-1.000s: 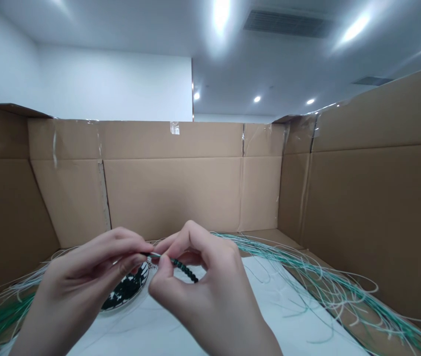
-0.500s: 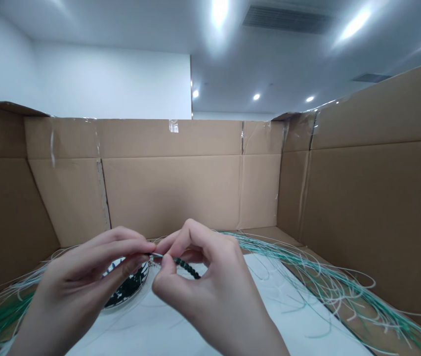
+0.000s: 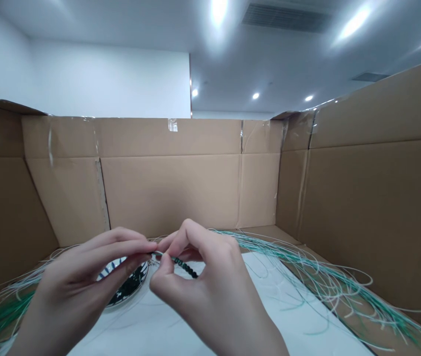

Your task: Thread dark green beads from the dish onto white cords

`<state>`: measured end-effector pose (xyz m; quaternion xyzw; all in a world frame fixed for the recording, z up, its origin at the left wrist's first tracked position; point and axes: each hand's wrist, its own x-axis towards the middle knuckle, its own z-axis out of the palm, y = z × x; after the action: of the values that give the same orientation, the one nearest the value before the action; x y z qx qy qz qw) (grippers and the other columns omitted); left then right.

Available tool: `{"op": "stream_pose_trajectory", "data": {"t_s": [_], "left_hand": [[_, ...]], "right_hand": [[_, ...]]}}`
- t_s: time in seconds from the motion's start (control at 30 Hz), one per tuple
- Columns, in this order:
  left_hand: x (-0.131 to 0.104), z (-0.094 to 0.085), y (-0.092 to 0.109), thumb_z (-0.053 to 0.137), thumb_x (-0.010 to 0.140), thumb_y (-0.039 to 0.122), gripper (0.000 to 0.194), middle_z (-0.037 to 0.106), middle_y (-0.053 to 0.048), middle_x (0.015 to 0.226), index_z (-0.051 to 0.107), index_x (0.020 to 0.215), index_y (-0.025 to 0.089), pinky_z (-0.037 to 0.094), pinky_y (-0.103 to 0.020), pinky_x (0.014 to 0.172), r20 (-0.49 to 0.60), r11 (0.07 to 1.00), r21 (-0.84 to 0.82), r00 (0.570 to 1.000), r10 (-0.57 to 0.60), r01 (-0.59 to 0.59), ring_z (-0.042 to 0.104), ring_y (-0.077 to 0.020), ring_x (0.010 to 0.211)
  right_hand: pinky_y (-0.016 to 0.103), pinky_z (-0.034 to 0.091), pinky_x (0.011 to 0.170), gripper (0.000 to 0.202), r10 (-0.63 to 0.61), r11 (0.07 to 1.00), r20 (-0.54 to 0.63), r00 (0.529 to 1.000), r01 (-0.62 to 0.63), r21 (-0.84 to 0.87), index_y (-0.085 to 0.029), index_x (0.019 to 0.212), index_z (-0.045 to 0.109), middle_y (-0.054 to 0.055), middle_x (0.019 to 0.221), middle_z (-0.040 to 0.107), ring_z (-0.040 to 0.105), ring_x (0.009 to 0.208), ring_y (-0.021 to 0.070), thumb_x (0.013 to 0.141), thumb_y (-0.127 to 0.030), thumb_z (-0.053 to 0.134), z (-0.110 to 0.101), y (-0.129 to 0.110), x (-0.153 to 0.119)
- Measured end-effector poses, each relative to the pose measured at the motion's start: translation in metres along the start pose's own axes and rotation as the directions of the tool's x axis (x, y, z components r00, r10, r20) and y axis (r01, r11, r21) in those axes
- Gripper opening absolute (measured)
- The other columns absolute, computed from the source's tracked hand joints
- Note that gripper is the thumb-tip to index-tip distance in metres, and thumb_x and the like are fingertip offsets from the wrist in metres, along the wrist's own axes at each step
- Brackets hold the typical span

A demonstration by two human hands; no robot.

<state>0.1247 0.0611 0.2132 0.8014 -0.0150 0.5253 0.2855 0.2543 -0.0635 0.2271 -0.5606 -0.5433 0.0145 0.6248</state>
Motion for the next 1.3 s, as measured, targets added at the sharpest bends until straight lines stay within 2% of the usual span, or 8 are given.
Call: {"op": "stream_pose_trajectory", "data": {"t_s": [0.17, 0.37, 0.7, 1.0, 1.1, 1.17, 1.23, 1.3], "left_hand": [[0.003, -0.003, 0.002, 0.067, 0.09, 0.002, 0.04, 0.075, 0.006, 0.087, 0.084, 0.101, 0.036, 0.05, -0.013, 0.062, 0.075, 0.999, 0.054, 0.997, -0.013, 0.009, 0.068, -0.0085, 0.072], [0.0, 0.001, 0.001, 0.067, 0.09, 0.003, 0.036, 0.075, 0.007, 0.086, 0.083, 0.094, 0.035, 0.049, -0.012, 0.065, -0.02, 1.0, 0.026, 1.0, 0.007, -0.007, 0.067, -0.0075, 0.073], [0.001, 0.001, -0.002, 0.066, 0.089, 0.0, 0.039, 0.076, 0.007, 0.087, 0.083, 0.098, 0.034, 0.05, -0.01, 0.065, 0.032, 0.998, 0.041, 0.999, 0.044, -0.045, 0.068, -0.0067, 0.073], [0.002, -0.002, -0.004, 0.066, 0.092, 0.003, 0.038, 0.077, 0.008, 0.09, 0.081, 0.101, 0.036, 0.052, -0.012, 0.068, 0.065, 1.0, 0.019, 0.998, 0.023, -0.025, 0.07, -0.0075, 0.077], [0.004, -0.001, -0.007, 0.068, 0.092, 0.007, 0.025, 0.077, 0.004, 0.087, 0.081, 0.095, 0.028, 0.051, -0.015, 0.067, 0.079, 0.999, 0.04, 0.996, -0.035, 0.032, 0.069, -0.0096, 0.077], [0.006, -0.002, -0.015, 0.071, 0.09, 0.011, 0.016, 0.076, 0.002, 0.086, 0.08, 0.089, 0.024, 0.051, -0.018, 0.068, 0.069, 0.993, 0.01, 0.991, -0.116, 0.115, 0.068, -0.0116, 0.078], [0.007, -0.002, -0.032, 0.074, 0.089, 0.016, 0.008, 0.074, 0.001, 0.087, 0.078, 0.086, 0.022, 0.05, -0.02, 0.07, 0.047, 0.971, -0.056, 0.972, -0.231, 0.234, 0.066, -0.013, 0.08], [0.002, -0.001, -0.057, 0.073, 0.091, 0.023, 0.004, 0.071, 0.001, 0.084, 0.076, 0.089, 0.02, 0.05, -0.023, 0.07, 0.083, 0.931, -0.098, 0.935, -0.344, 0.351, 0.064, -0.0134, 0.077]], "right_hand": [[0.025, 0.057, 0.074, 0.016, 0.005, 1.0, -0.005, 1.0, -0.005, -0.014, -0.025, 0.065, 0.054, -0.004, 0.074, 0.075, 0.071, 0.071, 0.0146, 0.075, -0.014, 0.059, 0.0, 0.0, -0.001], [0.025, 0.056, 0.076, 0.014, 0.05, 0.999, 0.044, 0.998, -0.05, 0.002, -0.025, 0.067, 0.056, -0.004, 0.077, 0.076, 0.071, 0.076, 0.0146, 0.076, -0.015, 0.06, -0.002, -0.002, -0.001], [0.024, 0.054, 0.072, 0.011, 0.066, 0.997, 0.035, 0.997, -0.065, -0.037, -0.024, 0.068, 0.06, -0.005, 0.075, 0.074, 0.069, 0.072, 0.0134, 0.078, -0.019, 0.059, -0.002, 0.0, 0.001], [0.022, 0.055, 0.066, 0.011, 0.133, 0.989, 0.036, 0.99, -0.135, 0.063, -0.023, 0.068, 0.058, -0.002, 0.079, 0.077, 0.071, 0.074, 0.0137, 0.077, -0.019, 0.063, -0.002, 0.004, 0.002], [0.023, 0.055, 0.065, 0.013, 0.122, 0.985, 0.092, 0.988, -0.132, 0.112, -0.023, 0.071, 0.058, -0.001, 0.083, 0.078, 0.072, 0.076, 0.0148, 0.08, -0.02, 0.066, -0.005, 0.012, 0.006], [0.026, 0.056, 0.07, 0.014, 0.119, 0.973, 0.143, 0.983, -0.144, 0.182, -0.022, 0.074, 0.06, 0.001, 0.086, 0.079, 0.073, 0.08, 0.0159, 0.084, -0.022, 0.069, -0.006, 0.02, 0.009], [0.028, 0.058, 0.074, 0.017, 0.154, 0.936, 0.179, 0.972, -0.202, 0.288, -0.021, 0.076, 0.061, 0.003, 0.087, 0.08, 0.074, 0.083, 0.0168, 0.087, -0.024, 0.073, -0.005, 0.033, 0.013], [0.029, 0.06, 0.076, 0.018, 0.252, 0.881, 0.202, 0.946, -0.311, 0.357, -0.019, 0.077, 0.062, 0.003, 0.085, 0.079, 0.074, 0.081, 0.016, 0.091, -0.023, 0.072, -0.002, 0.056, 0.015]]}}
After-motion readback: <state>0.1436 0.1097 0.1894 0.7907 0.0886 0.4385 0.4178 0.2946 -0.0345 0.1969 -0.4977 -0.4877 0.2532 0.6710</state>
